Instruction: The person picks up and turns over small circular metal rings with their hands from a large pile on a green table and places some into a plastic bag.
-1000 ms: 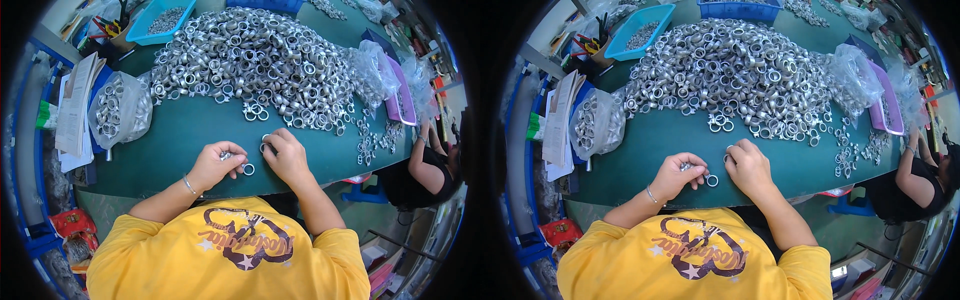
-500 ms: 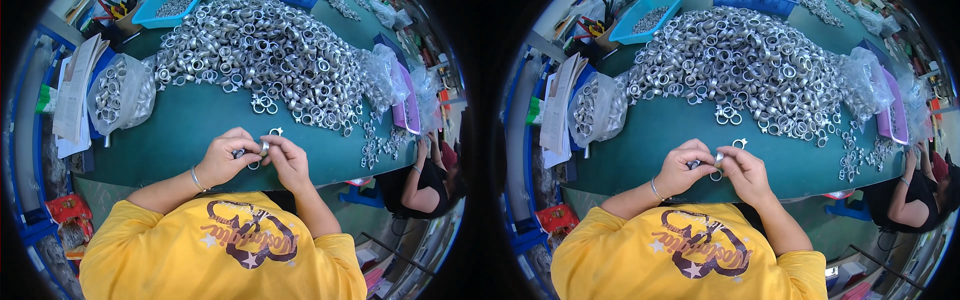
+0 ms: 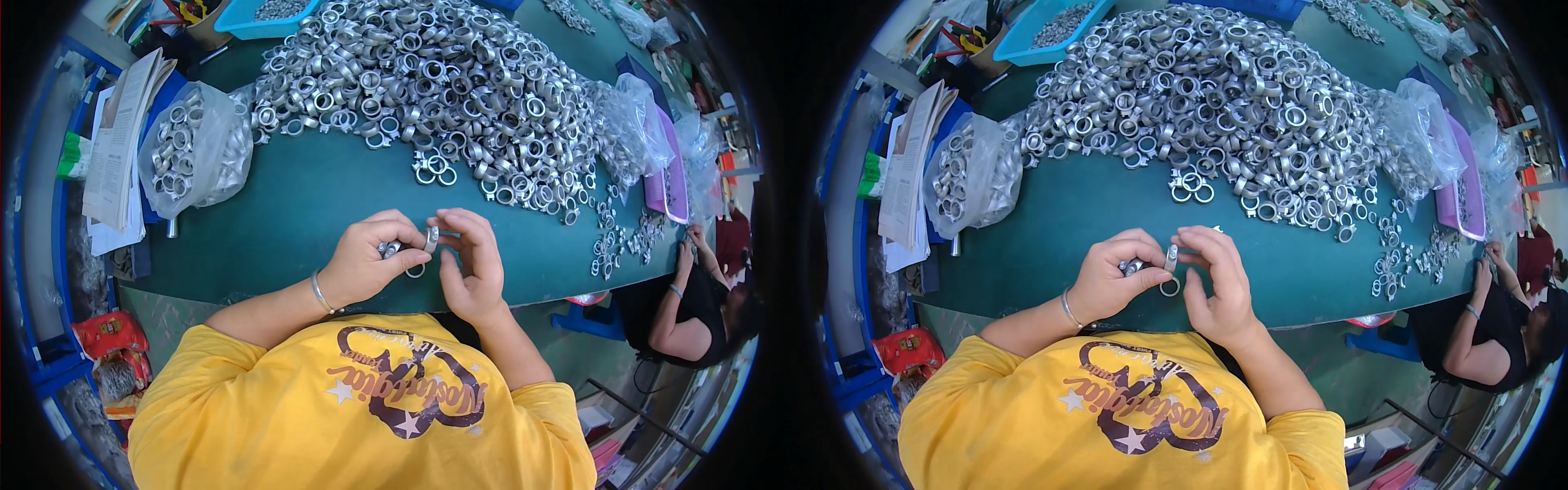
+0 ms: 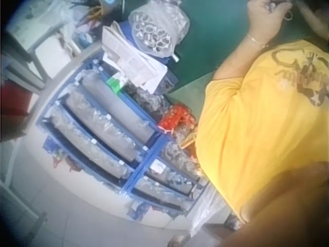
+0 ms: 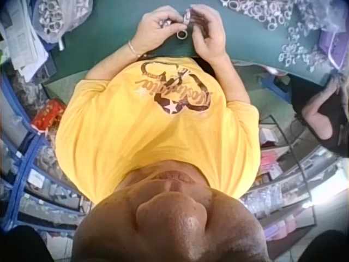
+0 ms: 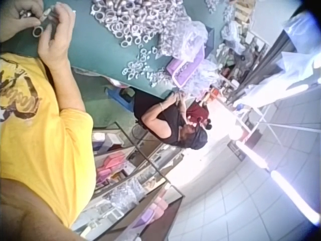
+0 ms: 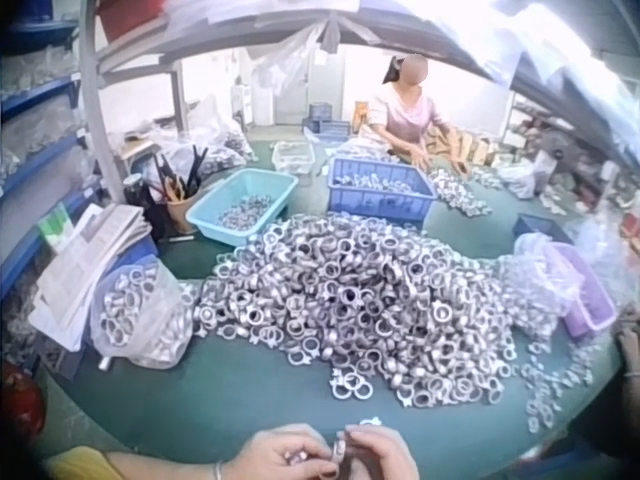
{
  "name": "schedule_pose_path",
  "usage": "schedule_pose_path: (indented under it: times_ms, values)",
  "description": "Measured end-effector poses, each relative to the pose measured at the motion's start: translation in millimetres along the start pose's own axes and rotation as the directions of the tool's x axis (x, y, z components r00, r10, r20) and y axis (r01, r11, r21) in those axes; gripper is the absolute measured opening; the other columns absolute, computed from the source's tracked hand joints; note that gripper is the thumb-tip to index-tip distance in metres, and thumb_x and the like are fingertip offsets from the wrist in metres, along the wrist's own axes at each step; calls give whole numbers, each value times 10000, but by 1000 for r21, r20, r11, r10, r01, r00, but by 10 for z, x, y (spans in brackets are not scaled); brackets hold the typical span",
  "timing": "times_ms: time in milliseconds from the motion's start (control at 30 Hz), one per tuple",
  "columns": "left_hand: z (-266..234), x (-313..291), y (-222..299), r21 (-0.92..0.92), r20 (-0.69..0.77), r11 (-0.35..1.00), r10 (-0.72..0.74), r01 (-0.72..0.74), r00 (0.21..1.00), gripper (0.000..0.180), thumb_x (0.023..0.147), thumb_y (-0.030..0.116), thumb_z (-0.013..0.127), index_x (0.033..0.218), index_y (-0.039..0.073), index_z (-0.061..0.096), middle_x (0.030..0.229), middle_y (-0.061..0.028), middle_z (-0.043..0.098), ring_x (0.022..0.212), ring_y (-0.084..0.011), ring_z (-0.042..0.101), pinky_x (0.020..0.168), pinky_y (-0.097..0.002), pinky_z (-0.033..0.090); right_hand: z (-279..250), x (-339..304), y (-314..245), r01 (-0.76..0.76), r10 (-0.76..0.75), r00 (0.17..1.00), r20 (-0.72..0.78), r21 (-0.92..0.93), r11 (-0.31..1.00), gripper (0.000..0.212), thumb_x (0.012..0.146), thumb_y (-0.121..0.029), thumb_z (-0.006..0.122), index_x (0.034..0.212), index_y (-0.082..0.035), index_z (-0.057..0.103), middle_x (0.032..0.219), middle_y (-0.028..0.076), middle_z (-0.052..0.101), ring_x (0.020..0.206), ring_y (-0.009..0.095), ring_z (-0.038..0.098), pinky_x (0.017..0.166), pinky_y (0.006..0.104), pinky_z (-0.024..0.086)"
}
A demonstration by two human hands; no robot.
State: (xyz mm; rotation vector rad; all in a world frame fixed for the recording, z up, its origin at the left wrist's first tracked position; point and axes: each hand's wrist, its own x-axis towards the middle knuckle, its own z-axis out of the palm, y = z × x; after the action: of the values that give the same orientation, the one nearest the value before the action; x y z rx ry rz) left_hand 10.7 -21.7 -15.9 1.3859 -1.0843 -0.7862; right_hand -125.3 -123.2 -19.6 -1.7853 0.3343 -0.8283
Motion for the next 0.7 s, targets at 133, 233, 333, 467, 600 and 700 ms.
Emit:
schedule_pose_path:
  times_ms: [133,233,333,467,600,700]
  values:
    - [4,-7,-5,53,-3,996,69,-68,998,107,707,17,706,788,28,636,782,-54,595,688,-154,561,606,-244,442,-54,-52,49,-292,282,956,79,179,940,225,916,-23,413,1114,43,496,959,112,546,839,155,569,716,250,501]
    - [12,-11,-13,77,-3,993,91,-90,996,110,702,17,708,784,35,637,773,-53,596,685,-154,561,590,-246,440,-51,-79,44,-424,400,906,141,312,850,256,958,-130,388,1107,41,507,844,61,564,720,102,543,640,218,465]
    - [17,-14,-18,77,-8,992,99,-98,995,107,705,19,707,784,38,638,776,-53,597,685,-150,561,583,-245,438,-64,-60,9,-471,439,882,172,371,801,261,960,-140,384,1093,41,516,832,60,570,711,101,547,632,213,461]
    - [2,-19,-17,75,-3,993,93,-92,996,103,710,23,704,791,37,640,782,-53,598,692,-149,563,594,-241,440,-61,-50,2,-483,445,875,191,398,780,272,963,-163,382,1080,37,525,796,51,576,695,99,551,613,207,453]
    - [-19,-33,-50,30,8,998,51,-52,999,105,713,30,704,798,31,641,789,-57,600,704,-147,566,620,-242,445,-49,-62,25,-507,456,862,222,405,761,246,952,-146,409,1075,28,532,811,50,571,707,98,559,609,206,459]
    - [-23,-12,-33,-25,42,999,-29,30,999,114,708,18,702,801,18,636,796,-61,605,715,-149,570,639,-247,448,-55,-74,58,-447,401,894,199,351,823,204,923,-94,461,1071,20,542,882,57,555,745,100,567,619,204,476]
